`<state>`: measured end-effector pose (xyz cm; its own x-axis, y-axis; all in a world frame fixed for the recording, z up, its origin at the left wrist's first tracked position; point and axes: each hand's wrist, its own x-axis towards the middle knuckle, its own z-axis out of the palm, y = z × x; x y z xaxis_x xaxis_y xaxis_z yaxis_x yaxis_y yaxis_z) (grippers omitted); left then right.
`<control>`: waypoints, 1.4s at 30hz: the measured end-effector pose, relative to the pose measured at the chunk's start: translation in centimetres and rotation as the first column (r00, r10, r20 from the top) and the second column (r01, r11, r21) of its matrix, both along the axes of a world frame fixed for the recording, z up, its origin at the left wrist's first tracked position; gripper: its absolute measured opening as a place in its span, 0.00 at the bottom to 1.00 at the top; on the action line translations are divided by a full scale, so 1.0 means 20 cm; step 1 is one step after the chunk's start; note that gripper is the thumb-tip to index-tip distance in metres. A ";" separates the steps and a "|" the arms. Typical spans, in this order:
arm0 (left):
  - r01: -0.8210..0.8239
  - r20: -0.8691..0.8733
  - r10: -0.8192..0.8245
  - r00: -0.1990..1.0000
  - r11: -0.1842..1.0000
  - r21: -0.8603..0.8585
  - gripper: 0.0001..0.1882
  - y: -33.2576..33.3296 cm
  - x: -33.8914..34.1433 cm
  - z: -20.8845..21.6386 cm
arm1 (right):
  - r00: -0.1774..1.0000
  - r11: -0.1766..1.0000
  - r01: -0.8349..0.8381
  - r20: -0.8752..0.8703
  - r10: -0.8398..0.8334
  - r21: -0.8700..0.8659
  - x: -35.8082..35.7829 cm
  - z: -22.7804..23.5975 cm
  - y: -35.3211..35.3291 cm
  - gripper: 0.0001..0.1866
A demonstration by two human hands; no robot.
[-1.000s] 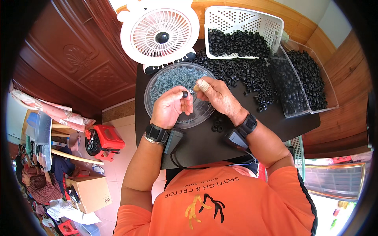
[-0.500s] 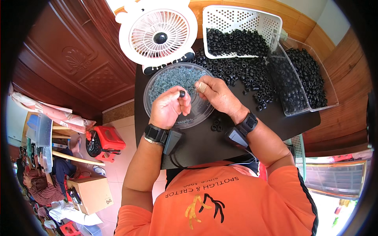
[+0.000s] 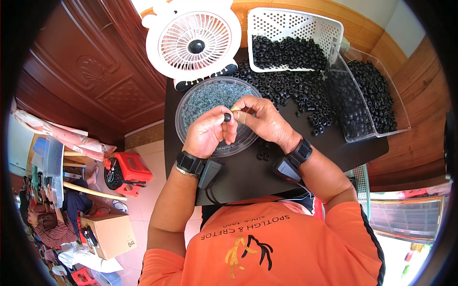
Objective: Manually assembling small black plastic components by hand.
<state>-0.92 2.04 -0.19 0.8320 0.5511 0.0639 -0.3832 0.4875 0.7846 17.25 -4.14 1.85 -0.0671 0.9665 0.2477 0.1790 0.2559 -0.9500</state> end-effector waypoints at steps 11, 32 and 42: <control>-0.107 -0.164 0.130 0.978 0.983 0.146 0.10 -0.03 0.01 0.03 | 0.977 0.944 0.096 0.152 -0.150 0.316 0.03 0.03 -0.01 0.04; -0.212 -0.313 0.310 0.898 0.927 0.308 0.12 -0.05 0.02 0.04 | 0.872 0.844 -0.013 0.420 -0.254 0.537 -0.01 0.08 -0.04 0.09; -0.214 -0.241 0.296 0.924 0.925 0.313 0.12 -0.05 0.03 0.01 | 0.896 0.876 -0.017 0.396 -0.200 0.482 0.02 0.09 -0.05 0.09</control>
